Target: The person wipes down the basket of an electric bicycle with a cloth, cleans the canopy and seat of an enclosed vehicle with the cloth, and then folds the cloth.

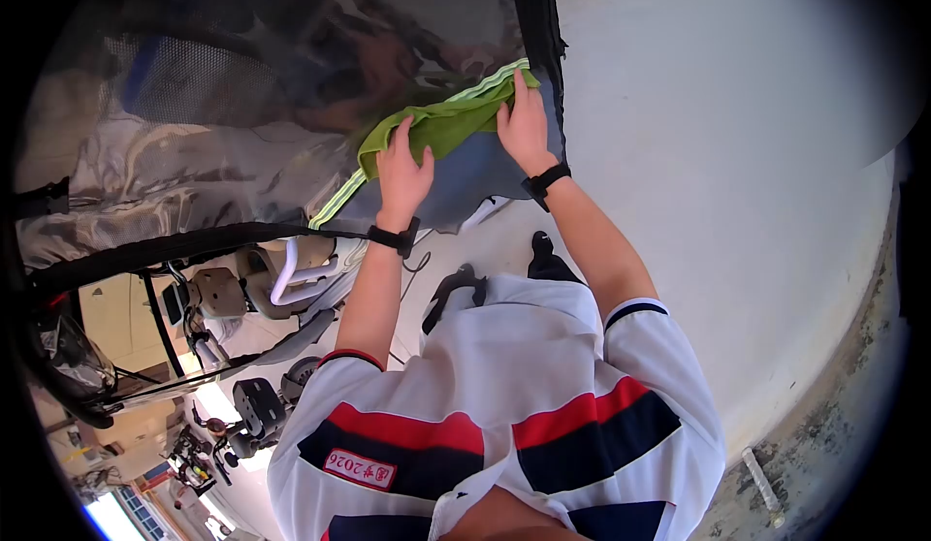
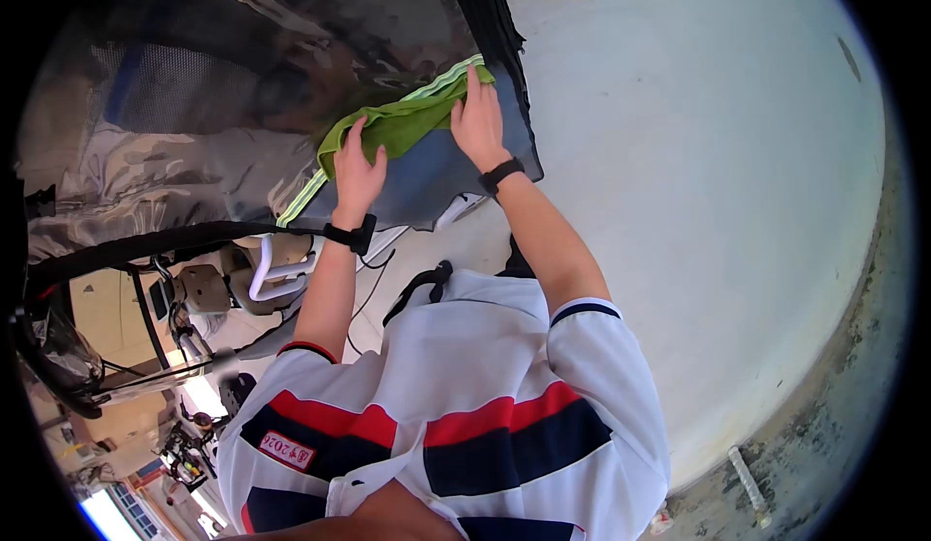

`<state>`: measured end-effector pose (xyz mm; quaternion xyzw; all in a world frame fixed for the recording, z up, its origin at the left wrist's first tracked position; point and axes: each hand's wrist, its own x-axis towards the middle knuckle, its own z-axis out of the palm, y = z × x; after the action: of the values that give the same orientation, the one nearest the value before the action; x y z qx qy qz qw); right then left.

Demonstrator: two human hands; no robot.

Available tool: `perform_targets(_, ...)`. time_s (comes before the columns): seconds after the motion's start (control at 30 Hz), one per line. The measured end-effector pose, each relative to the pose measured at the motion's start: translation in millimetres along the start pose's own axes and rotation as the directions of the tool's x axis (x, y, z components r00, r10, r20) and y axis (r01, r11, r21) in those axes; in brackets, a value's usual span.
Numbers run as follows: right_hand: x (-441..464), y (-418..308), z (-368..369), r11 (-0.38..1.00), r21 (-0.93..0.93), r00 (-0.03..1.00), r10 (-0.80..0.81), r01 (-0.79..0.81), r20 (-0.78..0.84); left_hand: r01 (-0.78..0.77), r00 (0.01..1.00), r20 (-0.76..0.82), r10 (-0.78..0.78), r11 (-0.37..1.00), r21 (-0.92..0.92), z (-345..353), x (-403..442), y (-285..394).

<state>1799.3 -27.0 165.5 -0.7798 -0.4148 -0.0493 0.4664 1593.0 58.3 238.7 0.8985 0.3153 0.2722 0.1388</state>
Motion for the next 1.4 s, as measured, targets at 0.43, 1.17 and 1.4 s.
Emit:
perform_targets(0.43,33.4,-26.6,12.0,0.933,0.299,0.971,-0.151,0.202,-0.184,0.104,0.994,-0.03,-0.103,0.993,0.057,2.8,0.2,-12.0)
perform_targets(1.17,81.8,-45.2,-27.1,0.881,-0.16,0.825,-0.473,0.446,-0.31,0.17,0.977,-0.09,-0.194,0.96,-0.224,3.7,21.2,-12.0)
perform_targets(1.4,136.7,-26.4,-70.8,0.897,0.043,0.809,-0.376,0.44,-0.451,0.077,0.96,-0.25,-0.13,0.975,-0.21,8.6,72.3,62.5)
